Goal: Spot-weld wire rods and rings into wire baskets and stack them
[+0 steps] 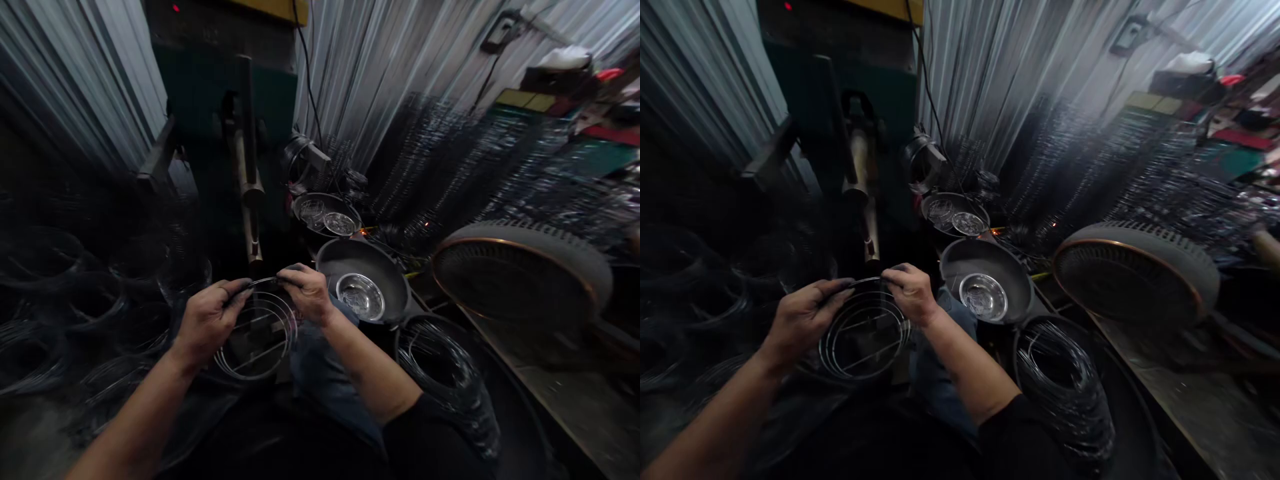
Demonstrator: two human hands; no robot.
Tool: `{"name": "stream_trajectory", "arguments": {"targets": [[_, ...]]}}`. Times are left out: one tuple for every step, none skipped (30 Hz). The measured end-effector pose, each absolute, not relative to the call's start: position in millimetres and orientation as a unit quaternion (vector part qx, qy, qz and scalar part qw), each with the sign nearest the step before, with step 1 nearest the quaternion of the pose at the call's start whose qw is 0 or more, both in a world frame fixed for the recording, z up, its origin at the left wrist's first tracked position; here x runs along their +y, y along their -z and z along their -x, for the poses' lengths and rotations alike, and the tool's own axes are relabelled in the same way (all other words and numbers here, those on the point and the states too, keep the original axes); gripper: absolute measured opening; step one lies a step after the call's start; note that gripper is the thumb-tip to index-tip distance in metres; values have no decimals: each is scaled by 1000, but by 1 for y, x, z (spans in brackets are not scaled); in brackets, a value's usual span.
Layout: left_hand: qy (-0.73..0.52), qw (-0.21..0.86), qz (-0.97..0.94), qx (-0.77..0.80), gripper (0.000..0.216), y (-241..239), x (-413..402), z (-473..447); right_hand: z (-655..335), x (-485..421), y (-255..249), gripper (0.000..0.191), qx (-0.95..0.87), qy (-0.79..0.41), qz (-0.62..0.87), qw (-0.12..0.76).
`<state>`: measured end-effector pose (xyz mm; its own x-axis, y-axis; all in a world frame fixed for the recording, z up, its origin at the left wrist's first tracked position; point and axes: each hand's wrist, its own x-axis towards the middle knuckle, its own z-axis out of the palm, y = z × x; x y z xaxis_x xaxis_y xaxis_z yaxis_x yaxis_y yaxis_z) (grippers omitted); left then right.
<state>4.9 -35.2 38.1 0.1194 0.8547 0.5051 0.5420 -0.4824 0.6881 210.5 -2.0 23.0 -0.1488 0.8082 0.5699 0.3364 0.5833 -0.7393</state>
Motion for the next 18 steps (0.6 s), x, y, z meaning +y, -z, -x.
{"name": "stream_trajectory", "arguments": {"targets": [[-450, 113, -750, 471, 30, -36, -30, -4, -208, 1, -25, 15, -728, -208, 396, 519], [-437, 58, -769, 462, 31, -33, -24, -2, -206, 5, -26, 14, -735, -190, 399, 515], [-423, 13, -784, 455, 31, -30, -18, -1, -203, 10, -29, 14, -741, -173, 406, 505], [-407, -18, -795, 450, 32, -26, -12, 1, -201, 15, -31, 15, -750, -160, 415, 490], [-391, -35, -802, 450, 32, -23, -6, 3, -200, 20, -33, 16, -760, -149, 424, 469], [-376, -39, -807, 453, 33, -21, 0, 4, -198, 25, -35, 18, -773, -140, 433, 441], [-363, -37, -810, 459, 33, -19, 5, 6, -196, 30, -37, 21, -787, -132, 444, 408], [-351, -30, -812, 465, 33, -19, 10, 7, -195, 35, -38, 23, -801, -122, 454, 370], [-341, -21, -813, 471, 33, -19, 15, 8, -193, 39, -40, 24, -815, -112, 464, 329], [-331, -12, -815, 476, 32, -19, 19, 8, -192, 42, -41, 26, -826, -100, 474, 288], [-321, -2, -816, 480, 32, -20, 23, 9, -190, 46, -43, 27, -834, -89, 485, 249], [-313, 7, -817, 485, 31, -21, 26, 9, -189, 49, -44, 28, -839, -77, 495, 213], [-305, 17, -816, 490, 31, -22, 30, 9, -187, 51, -44, 29, -842, -65, 504, 181], [-297, 27, -816, 496, 30, -23, 34, 8, -186, 54, -45, 30, -843, -54, 514, 152], [-290, 38, -814, 501, 30, -23, 37, 8, -185, 56, -45, 30, -842, -46, 522, 128], [-284, 49, -813, 505, 29, -22, 41, 8, -183, 59, -45, 30, -839, -40, 531, 108], [-279, 60, -813, 508, 29, -22, 44, 7, -182, 61, -45, 29, -837, -37, 538, 93], [-275, 69, -812, 510, 29, -22, 47, 7, -181, 63, -45, 29, -834, -36, 545, 82]]}}
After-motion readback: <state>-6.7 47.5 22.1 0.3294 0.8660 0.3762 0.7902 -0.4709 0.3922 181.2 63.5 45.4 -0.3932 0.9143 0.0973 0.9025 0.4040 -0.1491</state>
